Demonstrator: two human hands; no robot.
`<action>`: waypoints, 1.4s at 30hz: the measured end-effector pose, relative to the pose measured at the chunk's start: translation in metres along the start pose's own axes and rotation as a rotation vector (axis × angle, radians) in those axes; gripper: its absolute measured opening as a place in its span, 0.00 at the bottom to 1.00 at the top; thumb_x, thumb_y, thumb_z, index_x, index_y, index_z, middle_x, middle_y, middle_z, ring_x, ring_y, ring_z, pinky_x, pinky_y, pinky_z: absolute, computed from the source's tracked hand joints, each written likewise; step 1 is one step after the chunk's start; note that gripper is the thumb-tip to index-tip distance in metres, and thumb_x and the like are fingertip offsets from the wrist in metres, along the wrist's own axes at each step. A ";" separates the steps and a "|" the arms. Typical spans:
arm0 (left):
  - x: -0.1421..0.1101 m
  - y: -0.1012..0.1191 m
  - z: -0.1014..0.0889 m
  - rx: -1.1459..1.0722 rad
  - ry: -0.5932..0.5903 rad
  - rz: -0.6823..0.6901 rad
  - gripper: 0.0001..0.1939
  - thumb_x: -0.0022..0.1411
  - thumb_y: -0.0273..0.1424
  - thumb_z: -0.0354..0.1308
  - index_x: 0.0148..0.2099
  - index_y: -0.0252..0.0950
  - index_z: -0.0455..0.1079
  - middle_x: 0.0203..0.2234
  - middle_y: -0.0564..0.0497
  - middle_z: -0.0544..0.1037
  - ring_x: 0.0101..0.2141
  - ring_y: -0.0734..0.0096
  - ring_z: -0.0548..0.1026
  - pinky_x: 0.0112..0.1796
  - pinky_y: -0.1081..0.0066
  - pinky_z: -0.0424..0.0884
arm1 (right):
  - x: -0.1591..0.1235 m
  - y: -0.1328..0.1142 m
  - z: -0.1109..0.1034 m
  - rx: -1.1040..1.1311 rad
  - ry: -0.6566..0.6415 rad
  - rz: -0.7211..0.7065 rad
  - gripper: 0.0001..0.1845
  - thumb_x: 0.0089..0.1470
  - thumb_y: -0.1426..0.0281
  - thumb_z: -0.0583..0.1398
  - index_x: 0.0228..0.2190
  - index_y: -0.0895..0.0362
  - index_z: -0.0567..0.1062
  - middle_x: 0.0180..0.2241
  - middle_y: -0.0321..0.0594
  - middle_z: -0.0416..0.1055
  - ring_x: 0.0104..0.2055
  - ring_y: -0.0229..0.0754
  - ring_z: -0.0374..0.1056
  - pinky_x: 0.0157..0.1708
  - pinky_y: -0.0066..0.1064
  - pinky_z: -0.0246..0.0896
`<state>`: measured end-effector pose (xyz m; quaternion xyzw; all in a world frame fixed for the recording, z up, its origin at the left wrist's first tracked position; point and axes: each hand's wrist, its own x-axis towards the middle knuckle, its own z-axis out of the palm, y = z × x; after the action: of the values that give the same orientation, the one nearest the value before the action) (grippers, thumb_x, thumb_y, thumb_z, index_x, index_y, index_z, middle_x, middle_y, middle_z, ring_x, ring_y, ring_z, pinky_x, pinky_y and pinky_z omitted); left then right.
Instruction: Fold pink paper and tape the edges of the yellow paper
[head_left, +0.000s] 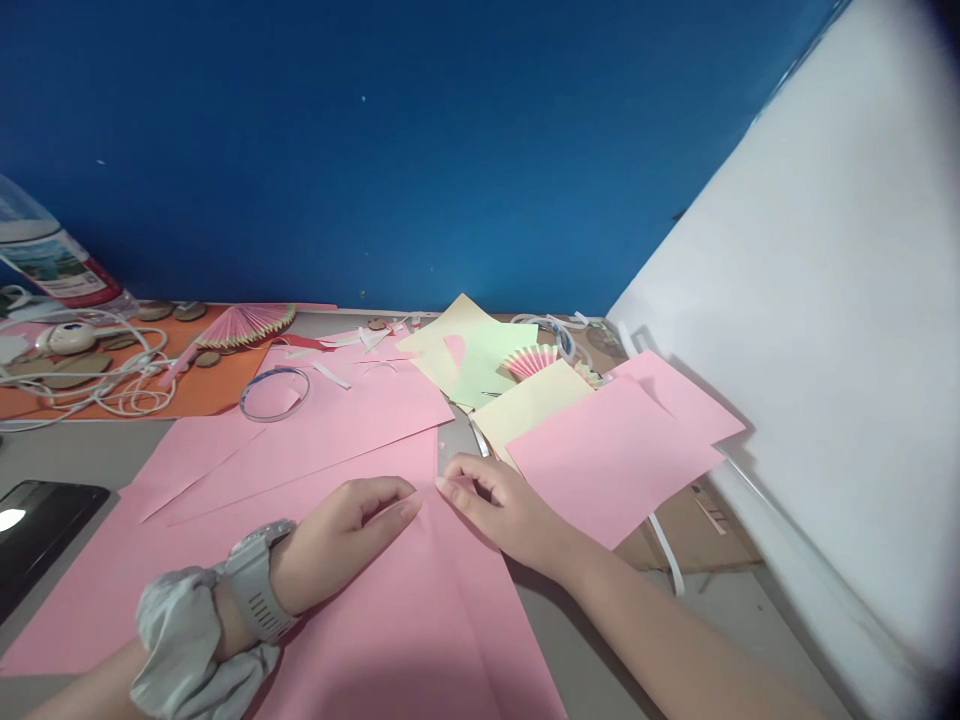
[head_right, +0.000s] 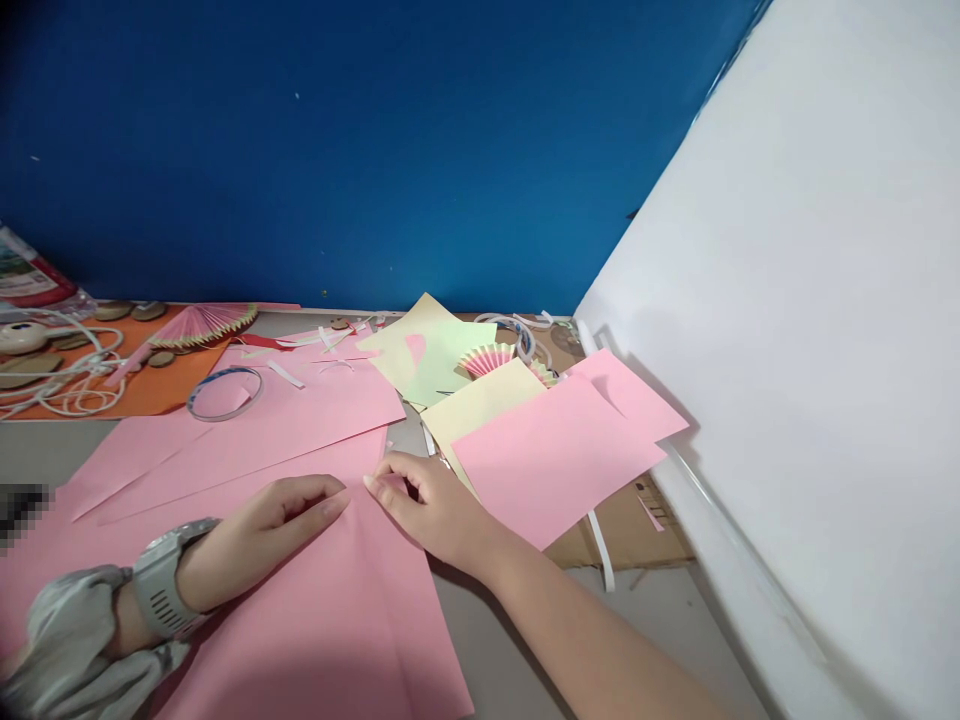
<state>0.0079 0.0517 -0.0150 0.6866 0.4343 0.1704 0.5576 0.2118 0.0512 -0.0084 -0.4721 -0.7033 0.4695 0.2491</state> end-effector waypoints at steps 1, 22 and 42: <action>0.001 -0.001 0.000 0.007 0.002 -0.004 0.18 0.65 0.41 0.44 0.30 0.33 0.63 0.23 0.56 0.63 0.26 0.76 0.60 0.27 0.76 0.60 | 0.000 0.001 0.000 0.010 -0.003 0.001 0.13 0.59 0.63 0.50 0.25 0.55 0.62 0.23 0.30 0.56 0.26 0.33 0.52 0.27 0.25 0.47; 0.000 -0.005 -0.001 0.035 -0.011 -0.023 0.20 0.65 0.45 0.43 0.28 0.35 0.58 0.21 0.58 0.56 0.24 0.77 0.55 0.25 0.75 0.55 | 0.001 0.006 0.001 0.115 -0.027 -0.007 0.16 0.60 0.61 0.50 0.23 0.56 0.59 0.23 0.30 0.52 0.26 0.33 0.50 0.26 0.26 0.46; 0.000 -0.003 -0.001 0.068 0.010 -0.021 0.20 0.64 0.44 0.44 0.26 0.36 0.53 0.20 0.59 0.53 0.23 0.78 0.52 0.24 0.75 0.52 | 0.000 0.009 0.002 0.120 -0.008 -0.029 0.16 0.60 0.62 0.50 0.23 0.56 0.58 0.23 0.29 0.51 0.27 0.33 0.50 0.27 0.27 0.46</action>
<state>0.0061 0.0527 -0.0178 0.6998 0.4496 0.1531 0.5336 0.2138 0.0515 -0.0171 -0.4442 -0.6815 0.5093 0.2807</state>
